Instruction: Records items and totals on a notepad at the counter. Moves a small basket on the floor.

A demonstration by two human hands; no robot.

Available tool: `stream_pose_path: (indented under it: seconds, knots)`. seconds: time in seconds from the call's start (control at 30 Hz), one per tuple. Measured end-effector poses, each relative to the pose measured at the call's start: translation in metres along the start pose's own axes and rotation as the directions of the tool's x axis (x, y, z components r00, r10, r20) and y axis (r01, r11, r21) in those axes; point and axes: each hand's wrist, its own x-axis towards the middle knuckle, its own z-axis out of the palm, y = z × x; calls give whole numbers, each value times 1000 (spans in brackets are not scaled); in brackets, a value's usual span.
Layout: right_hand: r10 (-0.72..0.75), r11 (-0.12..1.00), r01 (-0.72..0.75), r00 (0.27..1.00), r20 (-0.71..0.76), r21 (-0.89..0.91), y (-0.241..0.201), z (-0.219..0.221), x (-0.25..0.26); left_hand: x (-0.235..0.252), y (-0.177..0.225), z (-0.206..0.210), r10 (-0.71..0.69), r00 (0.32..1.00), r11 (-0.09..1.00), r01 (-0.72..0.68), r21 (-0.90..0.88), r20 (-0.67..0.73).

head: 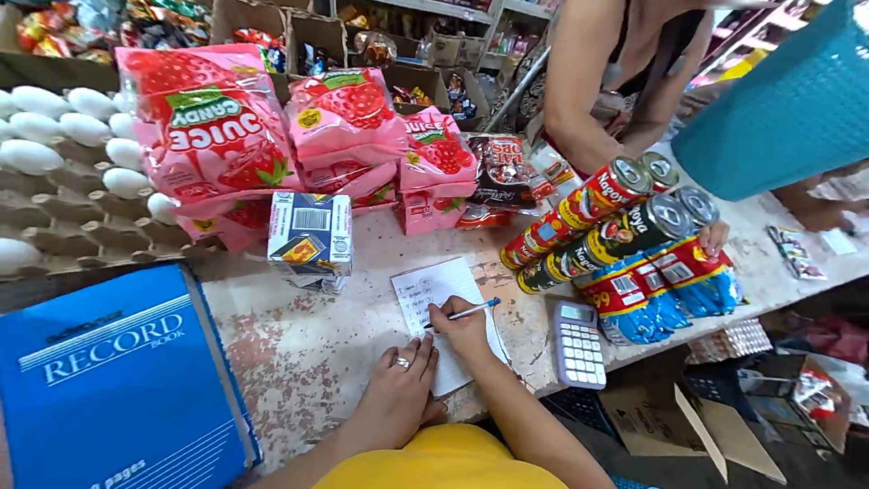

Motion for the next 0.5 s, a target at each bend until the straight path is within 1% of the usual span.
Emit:
stream_pose_path:
  seconds: [0.13,0.17,0.23,0.3,0.37,0.43,0.5]
  knots:
    - [-18,990,20,1000,17,-139,3,0,-1,1,1,-2,-7,999,998,9,-67,33]
    - [-28,989,33,999,36,-147,4,-1,-1,1,1,-3,-9,999,997,11,-74,36]
    - [-34,992,43,997,68,-122,3,-3,0,2,0,-5,-11,998,997,16,-73,63]
    - [-32,996,35,999,44,-85,3,-2,1,2,1,-4,-9,999,998,12,-61,53]
    - [-22,994,25,999,36,-103,2,-2,0,1,1,-2,-5,999,998,7,-57,38]
    - [-4,993,11,998,56,-121,1,-3,1,1,1,-4,-10,998,998,15,-66,66]
    - [4,996,0,999,39,-89,1,-3,4,1,1,-4,-12,998,998,16,-66,60]
